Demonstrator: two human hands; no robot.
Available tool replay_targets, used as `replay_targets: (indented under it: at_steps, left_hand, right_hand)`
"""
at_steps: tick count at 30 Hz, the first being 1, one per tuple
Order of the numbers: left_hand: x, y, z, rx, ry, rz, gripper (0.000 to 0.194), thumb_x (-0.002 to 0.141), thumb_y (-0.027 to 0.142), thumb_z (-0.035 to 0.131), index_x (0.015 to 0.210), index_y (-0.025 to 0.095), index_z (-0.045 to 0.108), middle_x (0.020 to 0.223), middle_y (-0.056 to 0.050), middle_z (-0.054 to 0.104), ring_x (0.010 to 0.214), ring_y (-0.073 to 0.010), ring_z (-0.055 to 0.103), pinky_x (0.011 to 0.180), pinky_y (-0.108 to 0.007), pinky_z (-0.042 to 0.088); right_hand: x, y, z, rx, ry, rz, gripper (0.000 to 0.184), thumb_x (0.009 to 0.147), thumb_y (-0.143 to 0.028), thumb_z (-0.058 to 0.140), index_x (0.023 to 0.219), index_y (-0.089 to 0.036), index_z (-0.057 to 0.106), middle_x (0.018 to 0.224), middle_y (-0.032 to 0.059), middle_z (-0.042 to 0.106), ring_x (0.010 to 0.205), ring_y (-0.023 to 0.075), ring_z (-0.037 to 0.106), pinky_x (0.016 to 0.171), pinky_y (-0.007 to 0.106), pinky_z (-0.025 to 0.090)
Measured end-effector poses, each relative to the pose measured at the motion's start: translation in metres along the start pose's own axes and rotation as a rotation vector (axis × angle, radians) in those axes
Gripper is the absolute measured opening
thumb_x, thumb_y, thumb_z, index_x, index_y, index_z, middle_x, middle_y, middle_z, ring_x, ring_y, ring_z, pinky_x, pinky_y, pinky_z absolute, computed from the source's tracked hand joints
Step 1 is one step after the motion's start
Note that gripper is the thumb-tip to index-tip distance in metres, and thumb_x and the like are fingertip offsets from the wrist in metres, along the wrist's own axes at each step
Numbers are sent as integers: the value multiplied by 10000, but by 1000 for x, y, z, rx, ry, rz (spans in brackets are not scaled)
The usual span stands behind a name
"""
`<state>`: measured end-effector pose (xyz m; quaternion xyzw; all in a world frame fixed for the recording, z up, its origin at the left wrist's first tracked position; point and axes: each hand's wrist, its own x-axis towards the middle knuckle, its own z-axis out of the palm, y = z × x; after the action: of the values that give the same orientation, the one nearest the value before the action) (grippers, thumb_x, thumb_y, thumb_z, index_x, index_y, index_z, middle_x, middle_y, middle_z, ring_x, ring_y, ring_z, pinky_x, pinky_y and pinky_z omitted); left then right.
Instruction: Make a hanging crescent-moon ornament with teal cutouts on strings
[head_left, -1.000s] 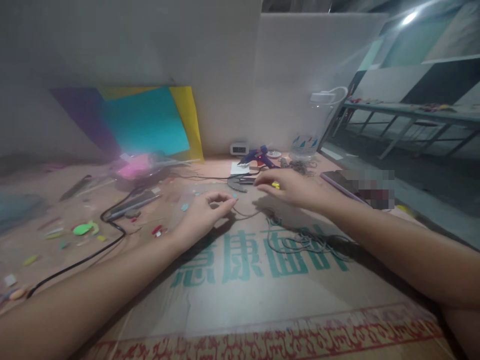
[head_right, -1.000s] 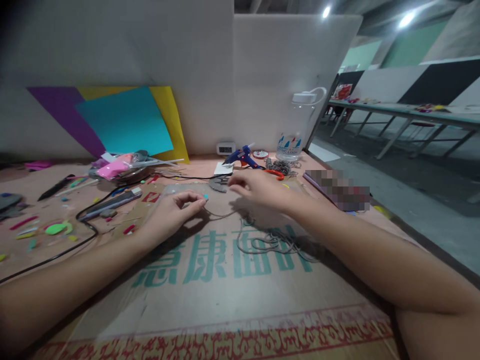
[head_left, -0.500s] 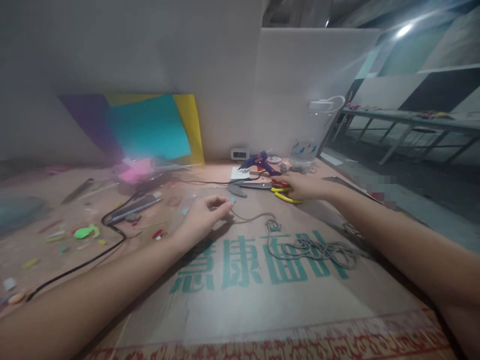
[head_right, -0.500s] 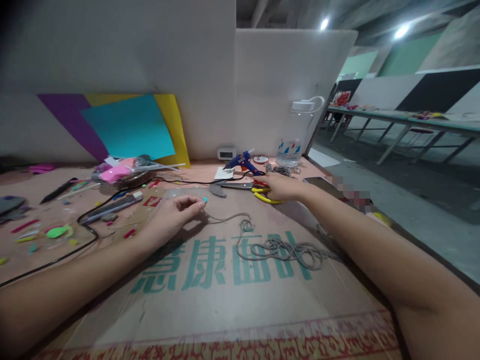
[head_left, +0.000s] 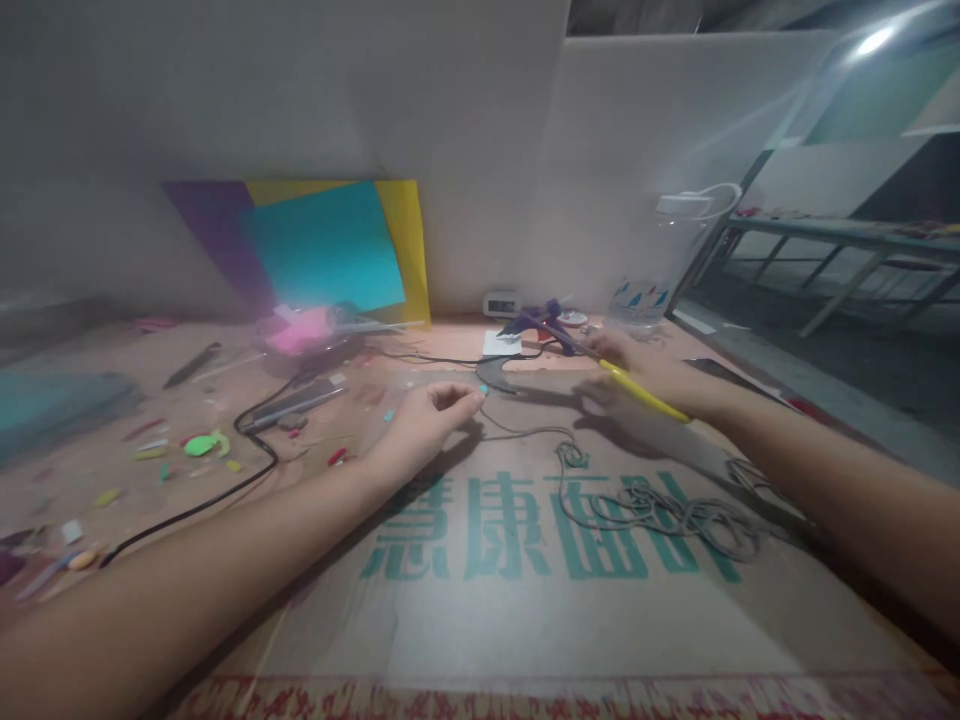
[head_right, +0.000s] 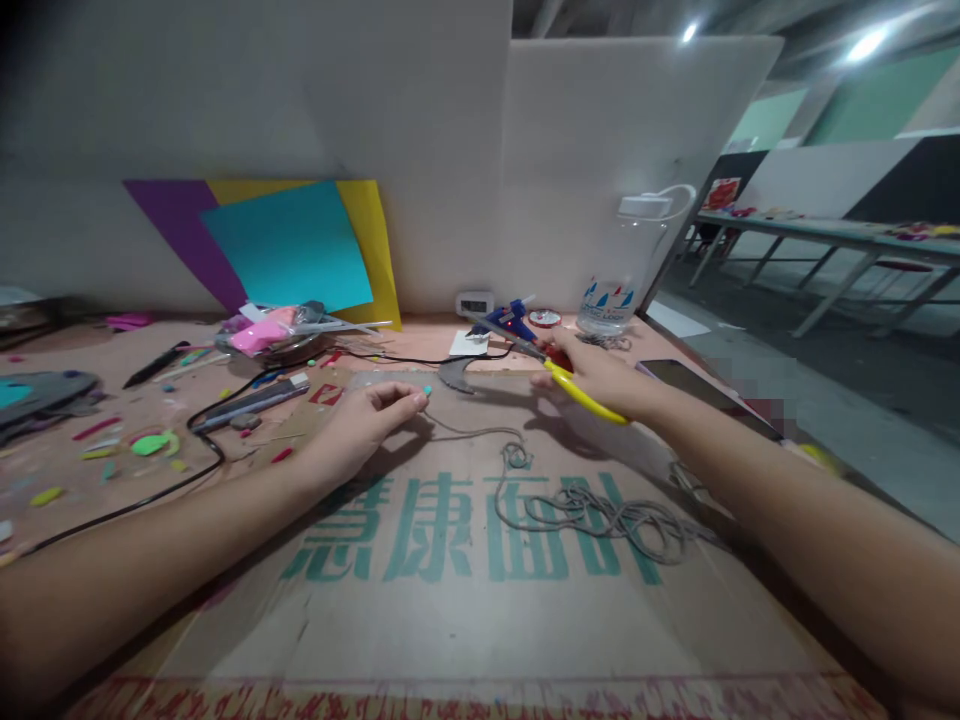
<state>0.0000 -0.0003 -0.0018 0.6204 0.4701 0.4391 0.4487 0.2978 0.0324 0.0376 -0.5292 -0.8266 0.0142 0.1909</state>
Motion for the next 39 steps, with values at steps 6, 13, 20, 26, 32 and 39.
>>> replay_targets:
  at_steps: [6, 13, 20, 26, 32, 39]
  left_hand:
    - [2, -5, -1, -30, 21, 61, 259, 794, 418, 646, 790, 163, 602, 749, -1, 610, 714, -142, 598, 651, -246, 478]
    - [-6, -4, -2, 99, 76, 268, 241, 880, 402, 561, 839, 170, 611, 872, -24, 645, 816, -155, 588, 698, -240, 455]
    - [-9, -4, -2, 118, 101, 304, 233, 890, 401, 556, 843, 175, 591, 885, -33, 642, 873, -175, 592, 756, -258, 454]
    - [-8, -4, -2, 75, 99, 293, 224, 879, 386, 559, 908, 171, 614, 905, -30, 643, 867, -170, 594, 772, -264, 471]
    - [-8, -3, -3, 78, 100, 307, 209, 854, 355, 575, 943, 174, 631, 970, -50, 674, 932, -195, 610, 832, -286, 466]
    - [-7, -7, -2, 142, 97, 369, 144, 858, 308, 570, 907, 186, 627, 990, -48, 669, 965, -195, 603, 864, -292, 452]
  right_hand:
    - [-15, -55, 18, -57, 107, 76, 461, 818, -422, 589, 1205, -182, 521, 896, 85, 663, 740, 235, 614, 629, 311, 449]
    - [-22, -50, 20, -170, 113, -67, 443, 800, -476, 624, 1135, -192, 570, 945, 98, 661, 755, 234, 605, 606, 298, 420]
    - [-24, -54, 19, -190, 121, -99, 414, 802, -525, 616, 1088, -227, 590, 939, 59, 656, 749, 210, 608, 586, 276, 383]
    - [-26, -56, 18, -202, 115, -152, 461, 821, -544, 580, 1152, -224, 586, 998, 68, 650, 765, 213, 605, 569, 274, 354]
    - [-25, -66, 13, -240, 88, -168, 449, 817, -512, 602, 1156, -217, 607, 992, 79, 649, 781, 217, 585, 584, 276, 354]
    - [-25, -66, 13, -237, 52, -209, 437, 841, -458, 593, 1194, -200, 591, 976, 85, 639, 814, 210, 591, 617, 269, 382]
